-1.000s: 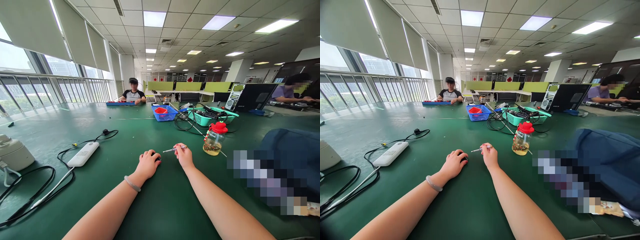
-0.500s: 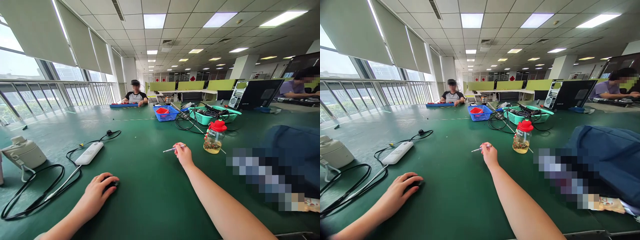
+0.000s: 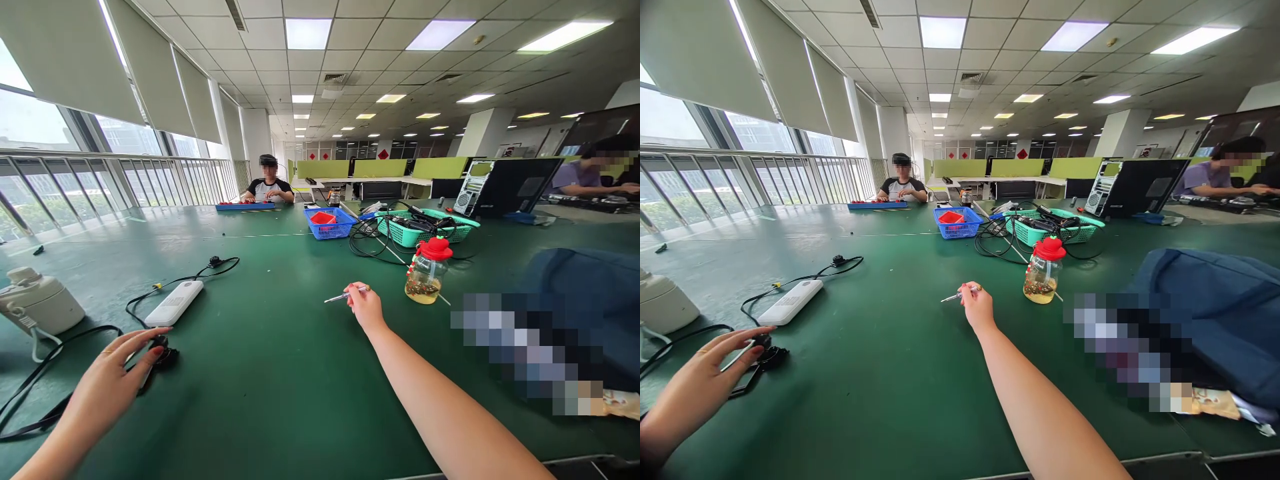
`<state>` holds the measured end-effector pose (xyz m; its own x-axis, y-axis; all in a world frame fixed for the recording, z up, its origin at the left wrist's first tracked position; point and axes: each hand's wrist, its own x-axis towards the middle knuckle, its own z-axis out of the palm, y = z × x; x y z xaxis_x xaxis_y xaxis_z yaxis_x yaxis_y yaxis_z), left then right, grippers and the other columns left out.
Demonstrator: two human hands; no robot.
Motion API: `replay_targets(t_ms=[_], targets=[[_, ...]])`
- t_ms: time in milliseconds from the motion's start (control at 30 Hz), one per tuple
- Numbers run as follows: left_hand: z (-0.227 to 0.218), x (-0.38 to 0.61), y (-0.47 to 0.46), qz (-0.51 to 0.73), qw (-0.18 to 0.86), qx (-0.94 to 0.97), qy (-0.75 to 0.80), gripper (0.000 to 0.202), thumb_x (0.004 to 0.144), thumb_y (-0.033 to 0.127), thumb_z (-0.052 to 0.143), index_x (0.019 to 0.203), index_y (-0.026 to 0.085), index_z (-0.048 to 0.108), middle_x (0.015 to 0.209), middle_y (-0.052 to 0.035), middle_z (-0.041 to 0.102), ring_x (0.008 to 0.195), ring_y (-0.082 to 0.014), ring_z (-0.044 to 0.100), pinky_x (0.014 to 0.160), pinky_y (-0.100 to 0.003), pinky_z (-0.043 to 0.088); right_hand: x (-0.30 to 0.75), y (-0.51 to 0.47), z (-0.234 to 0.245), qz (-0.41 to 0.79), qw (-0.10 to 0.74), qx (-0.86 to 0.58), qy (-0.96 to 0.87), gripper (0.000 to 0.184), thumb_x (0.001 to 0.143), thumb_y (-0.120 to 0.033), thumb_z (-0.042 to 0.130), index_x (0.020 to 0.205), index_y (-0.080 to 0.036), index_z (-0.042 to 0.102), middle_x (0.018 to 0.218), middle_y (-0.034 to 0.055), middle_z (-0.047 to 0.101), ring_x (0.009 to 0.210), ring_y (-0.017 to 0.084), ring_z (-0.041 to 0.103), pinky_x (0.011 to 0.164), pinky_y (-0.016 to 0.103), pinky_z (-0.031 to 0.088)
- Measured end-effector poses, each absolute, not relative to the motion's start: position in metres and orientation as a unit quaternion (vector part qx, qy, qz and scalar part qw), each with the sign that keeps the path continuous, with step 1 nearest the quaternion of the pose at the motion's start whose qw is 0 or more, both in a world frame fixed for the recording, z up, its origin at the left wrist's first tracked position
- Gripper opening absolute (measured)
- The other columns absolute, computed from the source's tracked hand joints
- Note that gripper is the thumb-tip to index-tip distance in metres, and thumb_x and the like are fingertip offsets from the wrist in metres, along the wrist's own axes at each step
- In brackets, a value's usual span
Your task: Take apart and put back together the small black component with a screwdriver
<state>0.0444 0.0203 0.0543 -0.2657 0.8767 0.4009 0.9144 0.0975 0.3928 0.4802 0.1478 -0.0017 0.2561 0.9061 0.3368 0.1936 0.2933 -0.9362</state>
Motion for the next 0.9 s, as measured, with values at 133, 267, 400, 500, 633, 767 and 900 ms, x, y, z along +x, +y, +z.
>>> replay_targets(t_ms=[133, 267, 400, 500, 633, 767, 900], targets=[[0.058, 0.044, 0.014, -0.502, -0.257, -0.445, -0.695, 0.051, 0.073, 0.073, 0.053, 0.114, 0.046, 0.063, 0.084, 0.0108, 0.074, 0.09, -0.0186, 0.065, 0.071, -0.031, 0.057, 0.481, 0.148, -0.001, 0.295, 0.599, -0.516, -0.537, 0.04, 0.08, -0.058, 0.051, 0.069, -0.021, 0.06, 0.053, -0.0014, 0.054, 0.046, 0.014, 0.05, 0.043, 0.025, 0.039], [0.043, 0.028, 0.021, -0.579, -0.377, -0.349, -0.633, 0.034, 0.067, 0.063, 0.068, 0.096, 0.046, 0.072, 0.088, 0.0135, 0.076, 0.09, -0.0198, 0.067, 0.07, -0.034, 0.058, 0.481, 0.149, -0.002, 0.296, 0.599, -0.515, -0.536, 0.04, 0.08, -0.058, 0.051, 0.069, -0.021, 0.061, 0.052, -0.002, 0.054, 0.046, 0.014, 0.051, 0.045, 0.026, 0.04], [0.035, 0.02, 0.024, -0.587, -0.393, -0.348, -0.616, 0.028, 0.071, 0.063, 0.064, 0.088, 0.044, 0.074, 0.088, 0.0131, 0.077, 0.089, -0.0206, 0.069, 0.07, -0.037, 0.06, 0.481, 0.149, -0.002, 0.3, 0.6, -0.513, -0.536, 0.039, 0.08, -0.057, 0.051, 0.069, -0.021, 0.061, 0.051, -0.0023, 0.053, 0.046, 0.014, 0.051, 0.045, 0.026, 0.04], [0.039, 0.026, 0.02, -0.577, -0.374, -0.354, -0.634, 0.031, 0.068, 0.066, 0.066, 0.087, 0.043, 0.072, 0.087, 0.0152, 0.076, 0.09, -0.0188, 0.069, 0.077, -0.037, 0.059, 0.48, 0.148, -0.001, 0.305, 0.597, -0.511, -0.538, 0.038, 0.081, -0.056, 0.052, 0.07, -0.021, 0.061, 0.052, -0.0023, 0.053, 0.046, 0.014, 0.05, 0.046, 0.026, 0.04], [0.052, 0.039, 0.015, -0.502, -0.307, -0.423, -0.689, 0.059, 0.055, 0.079, 0.064, 0.1, 0.041, 0.066, 0.101, 0.0119, 0.076, 0.106, -0.0222, 0.064, 0.087, -0.038, 0.055, 0.48, 0.148, -0.001, 0.31, 0.596, -0.507, -0.54, 0.038, 0.081, -0.056, 0.052, 0.069, -0.021, 0.061, 0.052, -0.0024, 0.053, 0.046, 0.013, 0.05, 0.047, 0.026, 0.04], [0.062, 0.045, 0.017, -0.397, -0.172, -0.494, -0.754, 0.059, 0.06, 0.077, 0.056, 0.097, 0.033, 0.068, 0.093, 0.0069, 0.077, 0.094, -0.0235, 0.067, 0.073, -0.034, 0.055, 0.479, 0.148, -0.003, 0.313, 0.596, -0.504, -0.541, 0.038, 0.081, -0.056, 0.052, 0.069, -0.021, 0.061, 0.052, -0.0024, 0.053, 0.045, 0.013, 0.049, 0.045, 0.026, 0.039], [0.061, 0.043, 0.022, -0.26, -0.094, -0.529, -0.803, 0.053, 0.074, 0.055, 0.041, 0.11, 0.025, 0.066, 0.079, 0.0013, 0.075, 0.06, -0.0185, 0.062, 0.055, -0.028, 0.047, 0.48, 0.15, -0.004, 0.315, 0.597, -0.503, -0.539, 0.039, 0.08, -0.057, 0.053, 0.069, -0.021, 0.061, 0.052, -0.0024, 0.052, 0.045, 0.013, 0.048, 0.044, 0.025, 0.039]])
